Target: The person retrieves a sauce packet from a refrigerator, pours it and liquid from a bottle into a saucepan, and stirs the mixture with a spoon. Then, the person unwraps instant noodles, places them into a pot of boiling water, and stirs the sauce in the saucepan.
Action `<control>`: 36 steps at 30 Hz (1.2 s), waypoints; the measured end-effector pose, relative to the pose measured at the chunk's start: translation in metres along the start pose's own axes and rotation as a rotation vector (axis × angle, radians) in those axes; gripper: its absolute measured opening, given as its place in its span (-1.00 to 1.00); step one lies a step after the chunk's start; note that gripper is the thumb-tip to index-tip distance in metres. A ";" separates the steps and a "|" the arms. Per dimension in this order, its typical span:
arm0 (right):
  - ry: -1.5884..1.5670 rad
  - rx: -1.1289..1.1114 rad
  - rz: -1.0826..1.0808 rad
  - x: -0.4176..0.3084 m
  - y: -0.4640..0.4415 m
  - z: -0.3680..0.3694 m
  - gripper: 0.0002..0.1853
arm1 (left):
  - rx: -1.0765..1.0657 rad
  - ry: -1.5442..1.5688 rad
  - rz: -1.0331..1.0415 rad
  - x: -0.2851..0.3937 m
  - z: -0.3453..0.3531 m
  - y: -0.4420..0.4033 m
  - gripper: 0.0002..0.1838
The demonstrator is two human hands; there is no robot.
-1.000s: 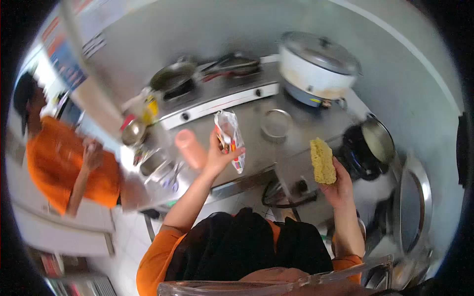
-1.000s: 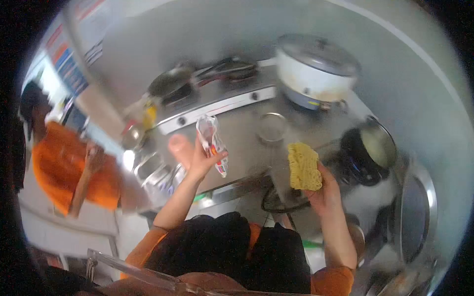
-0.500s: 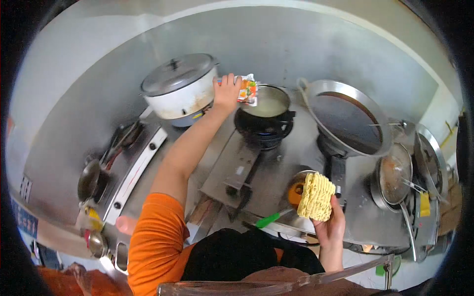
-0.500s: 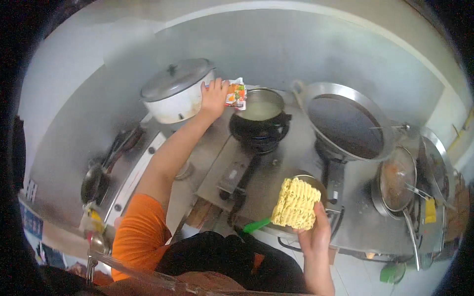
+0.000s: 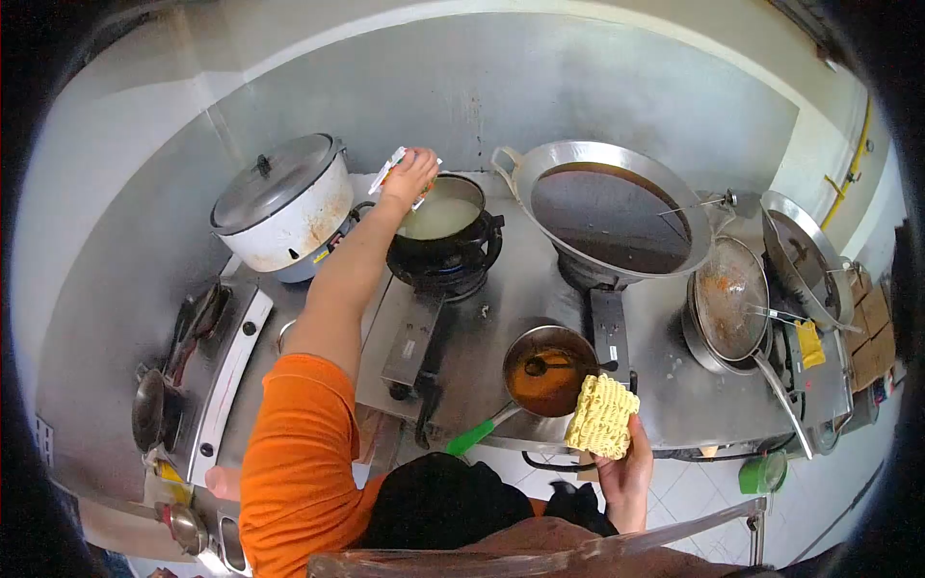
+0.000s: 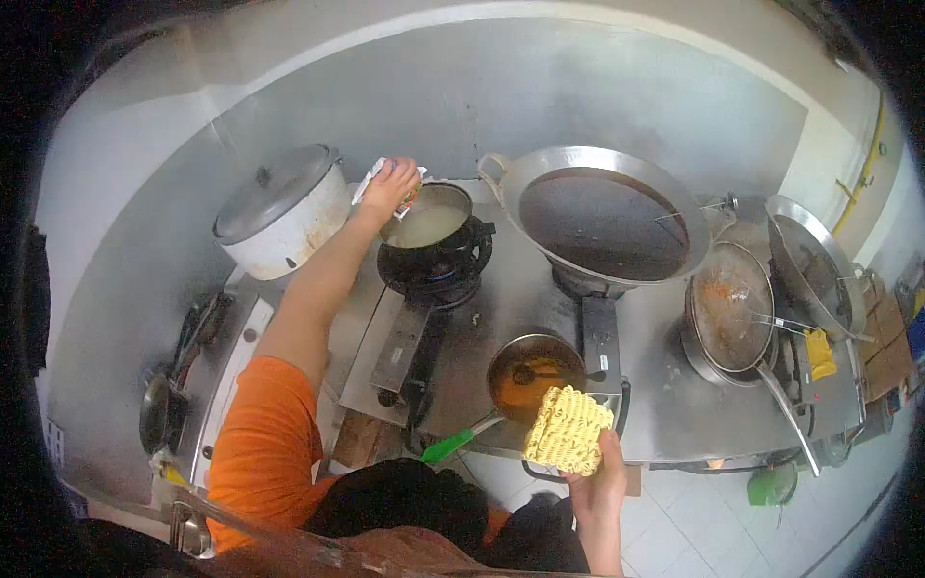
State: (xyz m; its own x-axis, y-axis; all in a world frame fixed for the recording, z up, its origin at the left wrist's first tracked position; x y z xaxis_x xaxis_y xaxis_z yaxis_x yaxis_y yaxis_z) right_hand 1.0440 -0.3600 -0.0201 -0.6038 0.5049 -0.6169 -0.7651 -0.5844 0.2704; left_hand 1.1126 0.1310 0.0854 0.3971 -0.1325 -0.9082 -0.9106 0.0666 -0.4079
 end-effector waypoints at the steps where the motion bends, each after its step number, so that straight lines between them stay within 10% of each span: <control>1: 0.001 -0.009 0.009 -0.001 -0.002 0.000 -0.63 | 0.009 -0.011 0.013 0.000 -0.002 0.000 -0.61; 27: 0.004 -0.027 0.131 0.016 -0.039 0.018 -0.60 | 0.074 0.092 0.017 0.017 0.000 0.013 -0.44; 36: 0.025 0.044 0.353 0.026 -0.022 0.008 -0.47 | -0.417 0.859 -0.875 -0.046 -0.006 0.048 -0.18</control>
State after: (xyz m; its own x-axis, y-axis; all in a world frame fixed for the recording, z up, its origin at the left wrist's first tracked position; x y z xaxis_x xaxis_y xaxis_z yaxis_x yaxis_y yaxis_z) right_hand 1.0432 -0.3289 -0.0366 -0.8274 0.2604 -0.4975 -0.5193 -0.6920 0.5014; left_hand 1.0504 0.1342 0.1079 0.8166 -0.5742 0.0580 -0.4157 -0.6549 -0.6310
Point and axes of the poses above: each hand's wrist, its own y-axis away from the middle knuckle, its own z-axis out of the palm, x = y × z, the point moved 6 cm from there along -y, towards the middle knuckle, and after that the axes turned 4 degrees about y, right-handed, at the moved point
